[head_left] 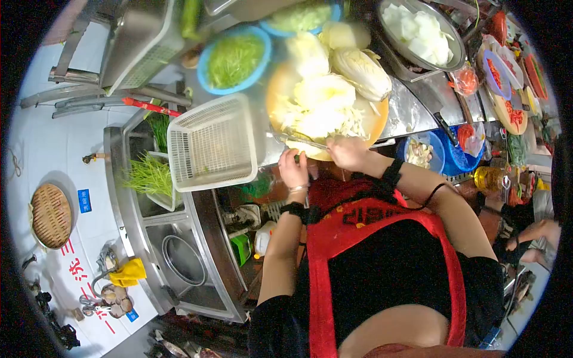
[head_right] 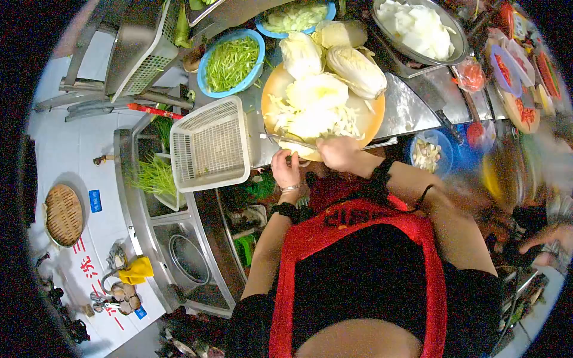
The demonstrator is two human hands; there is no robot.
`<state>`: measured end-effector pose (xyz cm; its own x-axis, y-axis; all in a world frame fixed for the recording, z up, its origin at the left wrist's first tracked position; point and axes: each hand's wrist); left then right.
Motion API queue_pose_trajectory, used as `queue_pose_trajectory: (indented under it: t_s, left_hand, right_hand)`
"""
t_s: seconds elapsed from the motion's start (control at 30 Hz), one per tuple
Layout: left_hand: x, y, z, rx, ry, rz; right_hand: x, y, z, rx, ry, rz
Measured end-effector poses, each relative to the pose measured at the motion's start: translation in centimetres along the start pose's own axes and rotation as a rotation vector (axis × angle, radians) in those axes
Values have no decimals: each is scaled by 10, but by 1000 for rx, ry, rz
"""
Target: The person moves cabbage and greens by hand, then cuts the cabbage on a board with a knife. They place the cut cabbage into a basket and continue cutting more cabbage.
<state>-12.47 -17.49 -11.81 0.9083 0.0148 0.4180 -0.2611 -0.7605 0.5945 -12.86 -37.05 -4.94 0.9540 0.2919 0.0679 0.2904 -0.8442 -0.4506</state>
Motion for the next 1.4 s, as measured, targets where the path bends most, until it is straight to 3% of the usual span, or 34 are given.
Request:
queue_pose_trajectory:
  t_s: [0.17,0.23,0.27,0.43,0.53,0.77,0.83,0.97,1.03,1.23,1.3,1.4]
  left_hand:
    - [12,4,2,-62,-26,25]
    - [28,23,0,-128,-9,46]
    - [40,36,-1,-65,-94,85]
    - [59,58,21,175,-266,171]
    - [56,66,32,201,-265,240]
    - [61,76,37,234,-193,264]
    - [63,70,41,139,-33,271]
    - [66,67,40,108,8,277]
    - [67,67,38,-125,159,316]
    - [106,74,-11,-122,271,367]
    - [125,63,-46,51,302,366]
    - [149,13,-82,-158,254,109]
  right_hand:
    - [-21,13,-79,-69,-130,164]
    - [-41,33,-125,-4,22,91]
    - [-51,45,-142,2,136,1]
    - [-99,75,-217,-366,-12,68]
    - [-109,81,-217,-512,-78,-47]
    - [-63,70,-134,-454,-89,-80]
    - [-59,71,-125,-411,-110,-37]
    - [-65,66,-125,-321,-64,-78]
    - [-70,59,-132,-312,11,-54]
    - [-41,31,-157,-364,200,-192]
    - [-10,10,-161,-342,184,-240]
    - [43,-31,-151,-383,15,-245]
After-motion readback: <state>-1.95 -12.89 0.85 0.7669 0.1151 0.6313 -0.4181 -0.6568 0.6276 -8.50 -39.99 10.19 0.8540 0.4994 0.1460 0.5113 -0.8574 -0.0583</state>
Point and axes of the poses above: each hand's wrist, its own x-axis towards the middle knuckle, its own z-axis out of the palm, y = z × x, and after that the axes turned 3 degrees about y, right-handed
